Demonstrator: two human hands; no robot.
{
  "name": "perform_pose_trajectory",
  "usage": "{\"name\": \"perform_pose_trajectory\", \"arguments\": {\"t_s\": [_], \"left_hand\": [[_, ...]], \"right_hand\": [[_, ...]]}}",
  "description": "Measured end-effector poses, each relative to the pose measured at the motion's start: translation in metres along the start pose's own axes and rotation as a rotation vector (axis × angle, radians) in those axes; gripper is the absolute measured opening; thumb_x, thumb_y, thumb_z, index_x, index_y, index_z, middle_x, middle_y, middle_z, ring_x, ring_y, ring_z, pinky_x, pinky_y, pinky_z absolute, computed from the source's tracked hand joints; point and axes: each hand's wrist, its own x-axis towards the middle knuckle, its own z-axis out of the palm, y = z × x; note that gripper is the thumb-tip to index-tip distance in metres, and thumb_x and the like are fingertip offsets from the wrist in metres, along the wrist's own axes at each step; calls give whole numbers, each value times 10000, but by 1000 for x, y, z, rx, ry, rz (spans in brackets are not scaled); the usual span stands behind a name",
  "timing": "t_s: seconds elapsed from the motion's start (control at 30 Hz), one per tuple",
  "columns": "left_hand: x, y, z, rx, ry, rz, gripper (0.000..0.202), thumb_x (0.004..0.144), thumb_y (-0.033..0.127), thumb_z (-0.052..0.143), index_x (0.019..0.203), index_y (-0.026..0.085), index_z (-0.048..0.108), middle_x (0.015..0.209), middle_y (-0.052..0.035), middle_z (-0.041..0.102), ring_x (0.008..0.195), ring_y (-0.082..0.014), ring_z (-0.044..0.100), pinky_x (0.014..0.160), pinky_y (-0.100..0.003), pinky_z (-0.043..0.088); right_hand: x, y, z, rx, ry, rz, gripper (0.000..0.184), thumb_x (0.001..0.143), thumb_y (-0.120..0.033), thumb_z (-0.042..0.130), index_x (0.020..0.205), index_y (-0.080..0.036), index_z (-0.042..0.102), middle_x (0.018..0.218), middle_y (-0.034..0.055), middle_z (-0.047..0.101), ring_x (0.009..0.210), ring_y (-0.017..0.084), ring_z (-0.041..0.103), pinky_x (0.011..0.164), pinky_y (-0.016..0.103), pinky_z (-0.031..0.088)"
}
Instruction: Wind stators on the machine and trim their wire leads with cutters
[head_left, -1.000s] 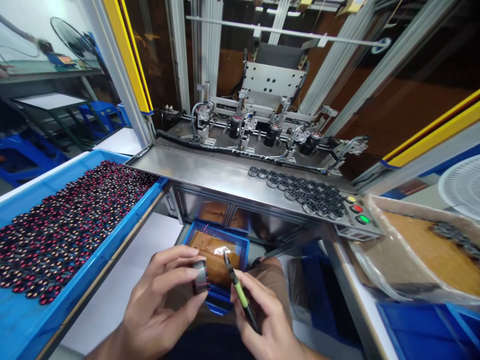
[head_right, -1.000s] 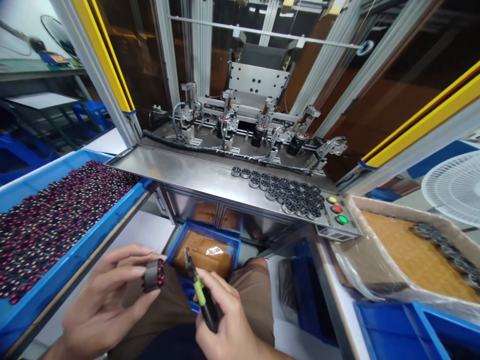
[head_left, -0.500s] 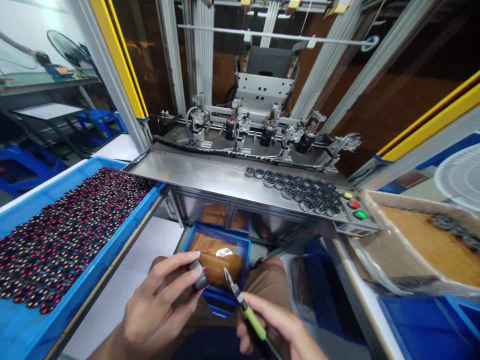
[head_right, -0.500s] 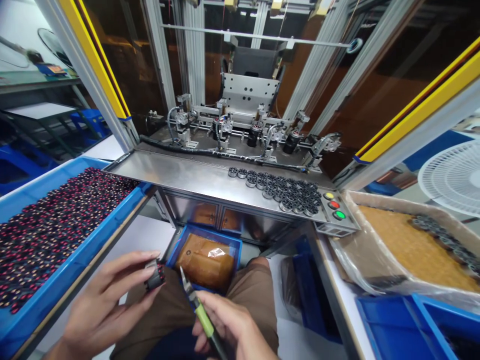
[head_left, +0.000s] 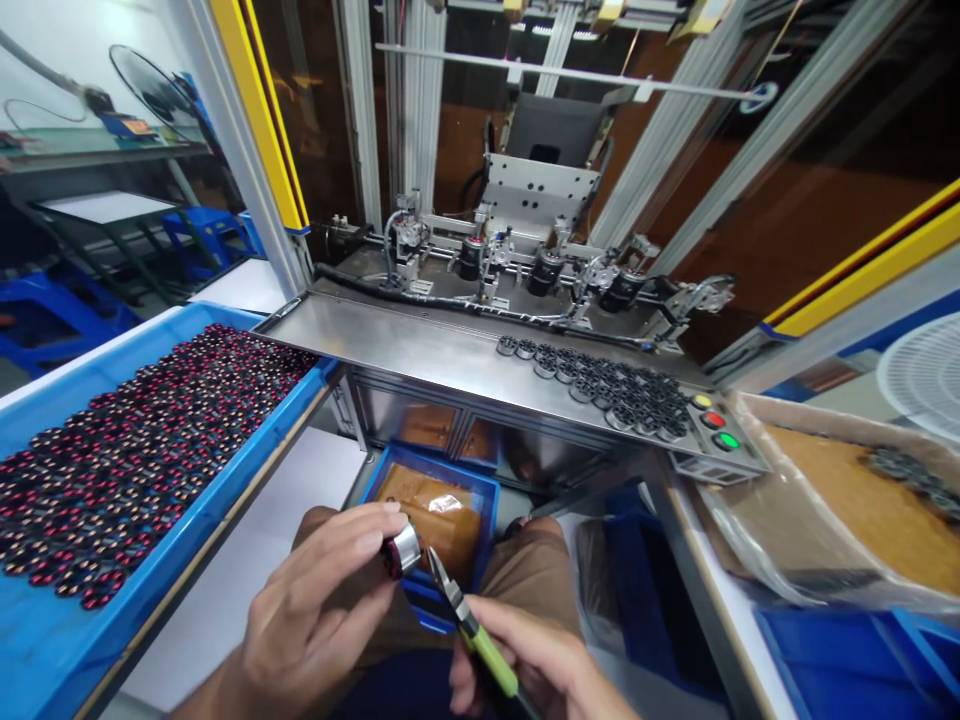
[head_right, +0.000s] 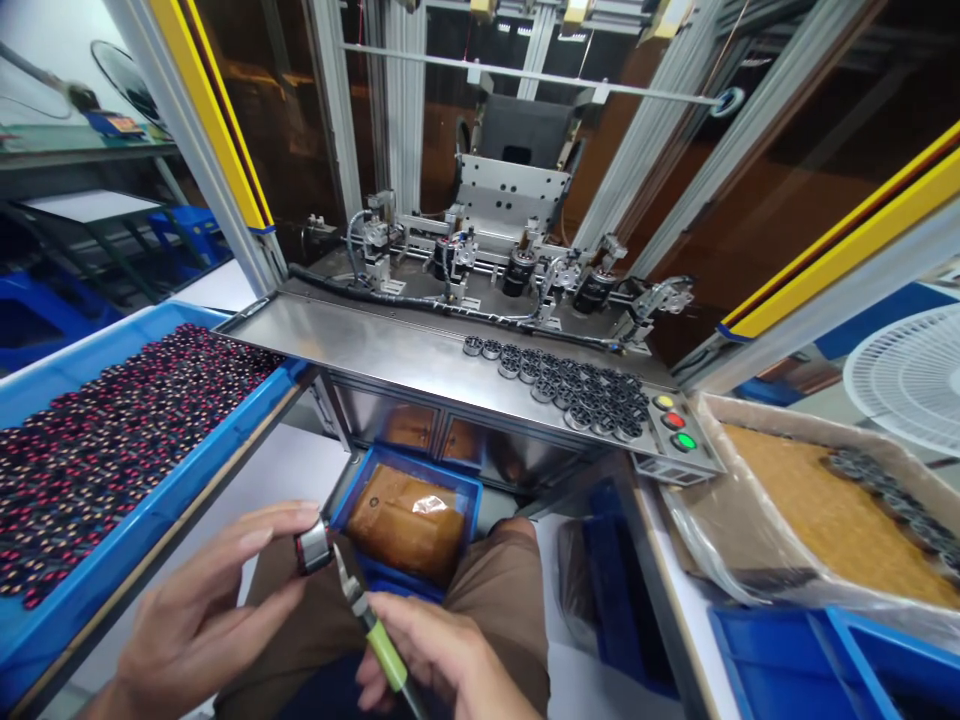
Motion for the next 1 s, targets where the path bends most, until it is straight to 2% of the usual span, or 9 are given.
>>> {"name": "perform_pose_trajectory", "arguments": {"t_s": [0.1,0.23,0.47,0.7,0.87,1.0], "left_hand": [[2,1,0,-3,-16,10,843,731,-126,619,1435,297,430,1177,-99,715,1122,-265,668,966,-456,570],[5,2,0,16,-26,32,846,717,-138,619,1437,264,426,1180,-100,705,1133,-244,659,980,-417,566],[8,2,0,10,-35,39,824,726,-135,613,1433,241,417,1192,-110,698,1144,-236,650,990,-419,559],[6,2,1,-18,-15,41,786,726,-132,620,1417,196,442,1171,-106,705,1143,-238,651,1004,-387,549],[4,1,1,-47,-11,14,788,730,-133,615,1419,208,441,1186,-104,701,1139,-246,654,1002,-401,552],[3,0,1,-34,-17,-19,774,736,-130,614,1408,216,451,1174,-96,708,1137,-242,655,998,-394,556]], "right_hand": [[3,-2,1,8,-2,29,647,795,-594,670,1342,-275,539,1035,95,682,937,247,690,861,409,532],[4,-2,2,8,25,46,601,821,-531,677,1349,-285,530,1019,88,666,912,234,687,843,412,535],[4,2,0,48,-4,56,591,859,-437,679,1404,-347,467,1024,64,622,868,166,648,796,325,512],[4,7,1,93,12,93,614,837,-445,702,1396,-306,489,969,67,598,816,153,608,728,297,481],[7,4,0,76,-1,119,630,830,-474,694,1399,-301,485,951,61,590,782,144,589,704,288,459],[13,1,-1,-86,5,89,534,848,-466,651,1322,-230,579,785,20,554,635,102,486,586,238,386]]}}
